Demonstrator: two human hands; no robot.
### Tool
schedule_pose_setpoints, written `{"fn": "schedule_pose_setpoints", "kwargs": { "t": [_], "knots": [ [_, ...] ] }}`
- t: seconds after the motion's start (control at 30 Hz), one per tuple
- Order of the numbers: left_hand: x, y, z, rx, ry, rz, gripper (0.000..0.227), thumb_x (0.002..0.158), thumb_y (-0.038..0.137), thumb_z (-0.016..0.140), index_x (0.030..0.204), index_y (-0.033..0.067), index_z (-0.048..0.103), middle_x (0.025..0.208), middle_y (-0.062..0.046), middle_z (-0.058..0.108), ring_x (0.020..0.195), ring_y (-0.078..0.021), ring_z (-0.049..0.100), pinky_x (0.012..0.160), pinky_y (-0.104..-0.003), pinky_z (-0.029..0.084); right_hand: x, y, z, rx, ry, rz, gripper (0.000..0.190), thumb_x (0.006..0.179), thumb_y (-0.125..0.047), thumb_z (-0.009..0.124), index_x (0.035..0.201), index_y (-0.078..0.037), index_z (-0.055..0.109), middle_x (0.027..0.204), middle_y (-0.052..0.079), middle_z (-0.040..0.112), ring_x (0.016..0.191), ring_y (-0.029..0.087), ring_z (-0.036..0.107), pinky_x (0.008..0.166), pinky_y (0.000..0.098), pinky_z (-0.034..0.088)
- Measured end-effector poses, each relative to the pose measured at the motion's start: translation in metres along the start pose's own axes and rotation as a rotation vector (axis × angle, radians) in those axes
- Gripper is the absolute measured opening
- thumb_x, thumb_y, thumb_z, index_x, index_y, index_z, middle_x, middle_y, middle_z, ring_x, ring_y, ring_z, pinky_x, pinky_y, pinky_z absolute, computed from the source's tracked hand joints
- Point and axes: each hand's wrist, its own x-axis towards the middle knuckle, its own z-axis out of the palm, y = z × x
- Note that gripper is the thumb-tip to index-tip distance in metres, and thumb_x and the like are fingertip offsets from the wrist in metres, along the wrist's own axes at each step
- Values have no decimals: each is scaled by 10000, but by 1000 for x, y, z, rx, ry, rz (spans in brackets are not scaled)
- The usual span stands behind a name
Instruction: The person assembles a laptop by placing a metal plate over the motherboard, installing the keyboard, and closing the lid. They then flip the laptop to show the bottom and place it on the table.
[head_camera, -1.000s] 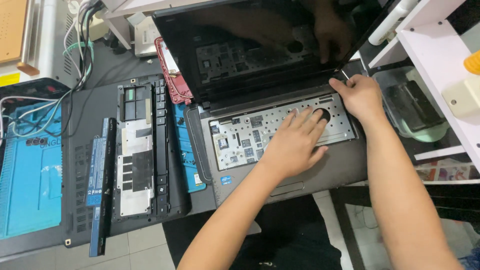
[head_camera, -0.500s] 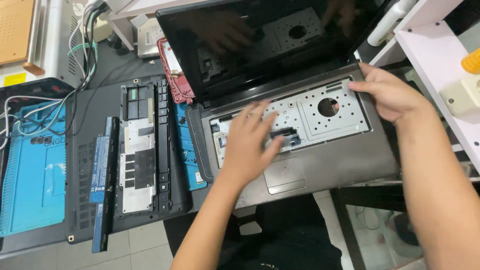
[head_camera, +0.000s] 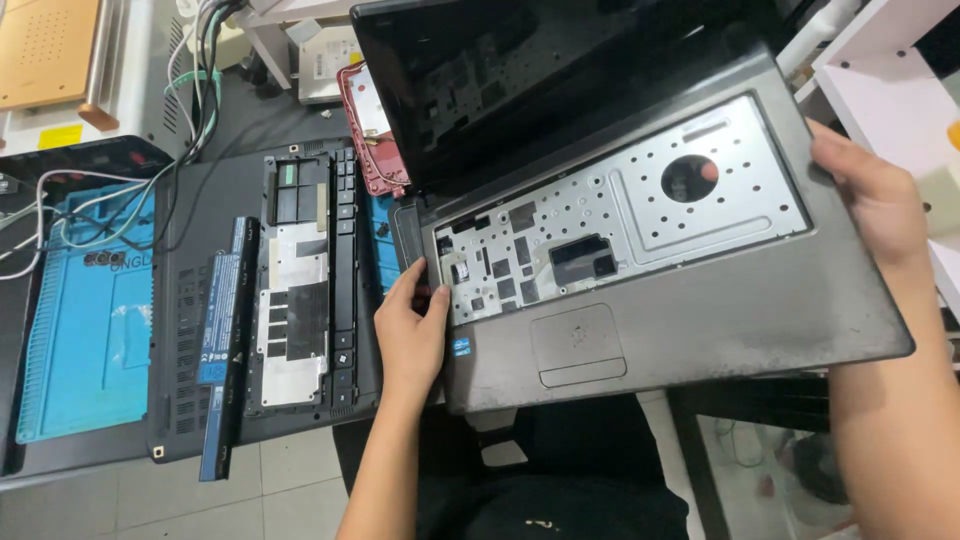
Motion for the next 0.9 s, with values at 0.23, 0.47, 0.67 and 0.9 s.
{"fn": "schedule_pose_setpoints", "kwargs": {
  "t": [0.23,0.47,0.67,0.9],
  "knots": [
    [-7,27,-10,53,9,-41,541,830,229,786,1297,-8,650,897,-148,751,764,-209,712,734,-328,564,-39,-4,-15,-269,165,214,415,1001,-145,588,1385,9,612,1171,117,688,999,200,645,838,331,487],
    [-24,50,-37,60,3,-67,450,883,223,722,1278,12,682,984,-164,786,836,-201,757,780,-315,561,-70,78,-51,-25,98,193,583,903,-46,571,1479,32,531,1302,164,667,1092,248,665,928,359,517],
    [-71,24,-60,-281,-92,-127,460,903,95,693,1332,-44,604,1089,-148,782,966,-170,735,851,-279,559,-148,186,-135,190,37,204,718,836,-31,634,1520,76,444,1397,225,618,1239,334,618,1008,450,477],
    [-157,-48,-59,-541,-203,-203,431,871,-40,674,1292,-59,583,1108,-171,779,1016,-207,757,914,-330,564,-233,242,-198,118,11,313,687,774,42,707,1430,120,521,1375,258,634,1260,358,593,1036,479,438]
  ]
}}
